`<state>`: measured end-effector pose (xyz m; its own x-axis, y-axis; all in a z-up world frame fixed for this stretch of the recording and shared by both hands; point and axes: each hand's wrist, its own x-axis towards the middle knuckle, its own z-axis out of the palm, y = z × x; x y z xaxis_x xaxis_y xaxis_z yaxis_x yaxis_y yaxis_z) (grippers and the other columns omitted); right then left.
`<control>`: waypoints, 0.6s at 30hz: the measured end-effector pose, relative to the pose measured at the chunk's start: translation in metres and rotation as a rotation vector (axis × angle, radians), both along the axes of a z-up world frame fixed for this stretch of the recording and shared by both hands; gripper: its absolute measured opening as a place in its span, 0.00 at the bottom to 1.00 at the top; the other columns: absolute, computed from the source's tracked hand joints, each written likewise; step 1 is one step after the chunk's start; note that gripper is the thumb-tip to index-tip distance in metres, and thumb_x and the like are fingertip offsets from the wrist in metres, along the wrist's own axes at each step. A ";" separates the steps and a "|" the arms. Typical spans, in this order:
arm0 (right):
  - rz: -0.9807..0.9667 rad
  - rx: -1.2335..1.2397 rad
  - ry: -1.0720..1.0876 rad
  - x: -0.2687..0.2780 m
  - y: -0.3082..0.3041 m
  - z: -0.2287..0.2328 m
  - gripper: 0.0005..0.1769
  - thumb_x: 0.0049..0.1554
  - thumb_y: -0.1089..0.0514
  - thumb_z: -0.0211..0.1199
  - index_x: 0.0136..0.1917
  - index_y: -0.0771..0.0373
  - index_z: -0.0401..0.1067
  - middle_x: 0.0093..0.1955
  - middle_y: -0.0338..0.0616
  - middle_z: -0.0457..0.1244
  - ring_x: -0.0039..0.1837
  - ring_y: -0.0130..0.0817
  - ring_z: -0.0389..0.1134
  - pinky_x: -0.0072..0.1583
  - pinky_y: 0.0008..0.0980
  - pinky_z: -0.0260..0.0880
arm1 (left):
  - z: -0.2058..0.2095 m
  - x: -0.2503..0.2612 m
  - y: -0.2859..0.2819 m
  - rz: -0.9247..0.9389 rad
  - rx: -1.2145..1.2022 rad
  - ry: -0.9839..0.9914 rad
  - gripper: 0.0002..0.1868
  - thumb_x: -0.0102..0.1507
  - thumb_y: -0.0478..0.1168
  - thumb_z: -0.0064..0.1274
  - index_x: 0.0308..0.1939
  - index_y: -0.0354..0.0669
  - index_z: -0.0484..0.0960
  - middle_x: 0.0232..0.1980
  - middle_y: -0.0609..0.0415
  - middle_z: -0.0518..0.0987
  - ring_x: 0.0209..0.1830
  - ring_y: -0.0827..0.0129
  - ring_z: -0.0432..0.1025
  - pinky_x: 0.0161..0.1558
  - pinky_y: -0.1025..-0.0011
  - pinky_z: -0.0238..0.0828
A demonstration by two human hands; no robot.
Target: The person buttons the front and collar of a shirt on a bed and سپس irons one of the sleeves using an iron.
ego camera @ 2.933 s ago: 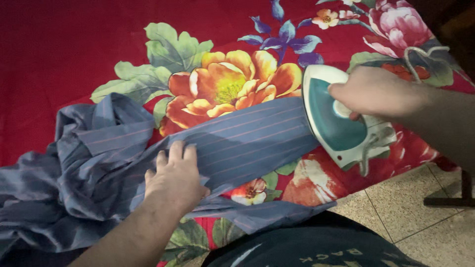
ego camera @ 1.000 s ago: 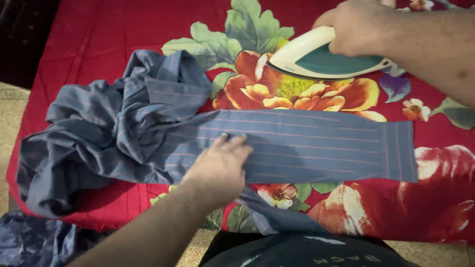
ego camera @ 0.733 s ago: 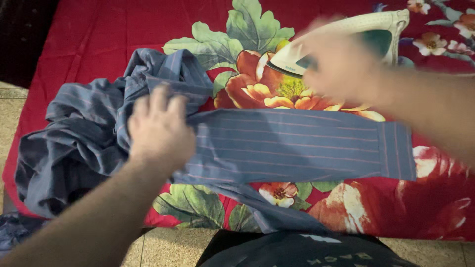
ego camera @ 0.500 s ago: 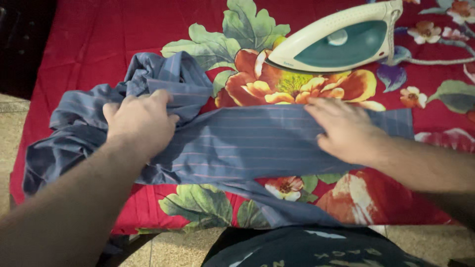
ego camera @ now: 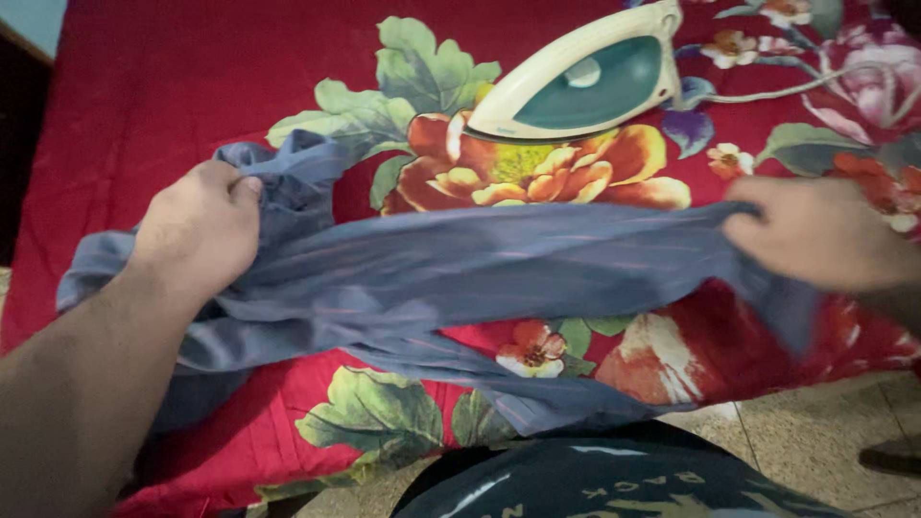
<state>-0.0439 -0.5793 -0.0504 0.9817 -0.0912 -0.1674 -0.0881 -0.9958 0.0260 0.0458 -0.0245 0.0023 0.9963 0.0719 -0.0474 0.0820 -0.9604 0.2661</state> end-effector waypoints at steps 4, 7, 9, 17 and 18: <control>-0.104 -0.258 0.099 0.006 -0.080 -0.017 0.16 0.55 0.46 0.62 0.54 0.49 0.80 0.40 0.44 0.73 0.46 0.45 0.76 0.55 0.45 0.75 | -0.002 0.003 -0.021 0.080 -0.153 -0.010 0.20 0.70 0.50 0.47 0.55 0.38 0.77 0.51 0.33 0.80 0.54 0.37 0.74 0.56 0.49 0.67; 0.018 -0.445 0.232 0.009 -0.148 -0.046 0.14 0.57 0.43 0.61 0.52 0.44 0.81 0.48 0.40 0.73 0.50 0.40 0.77 0.57 0.42 0.78 | -0.012 -0.005 -0.045 -0.049 -0.220 -0.257 0.21 0.68 0.50 0.51 0.53 0.36 0.76 0.51 0.35 0.79 0.53 0.39 0.73 0.54 0.50 0.67; 0.092 -0.531 0.289 0.009 -0.162 -0.057 0.17 0.54 0.45 0.62 0.56 0.48 0.79 0.50 0.44 0.71 0.52 0.43 0.76 0.57 0.44 0.76 | -0.017 -0.023 -0.062 -0.298 -0.217 -0.575 0.21 0.68 0.48 0.54 0.51 0.31 0.76 0.50 0.33 0.77 0.51 0.39 0.72 0.52 0.51 0.69; 0.082 0.111 0.011 0.012 -0.013 -0.029 0.35 0.47 0.53 0.65 0.68 0.60 0.68 0.60 0.56 0.66 0.60 0.52 0.70 0.60 0.49 0.69 | -0.023 -0.122 -0.115 -0.625 -0.061 0.241 0.24 0.53 0.56 0.62 0.43 0.44 0.78 0.47 0.47 0.77 0.49 0.47 0.74 0.45 0.51 0.71; 0.055 0.110 0.046 0.013 0.004 -0.028 0.35 0.47 0.53 0.65 0.68 0.59 0.68 0.60 0.54 0.67 0.61 0.51 0.70 0.61 0.48 0.70 | -0.026 -0.126 -0.116 -0.593 -0.026 0.244 0.30 0.49 0.58 0.65 0.46 0.43 0.77 0.49 0.46 0.77 0.49 0.46 0.73 0.44 0.49 0.70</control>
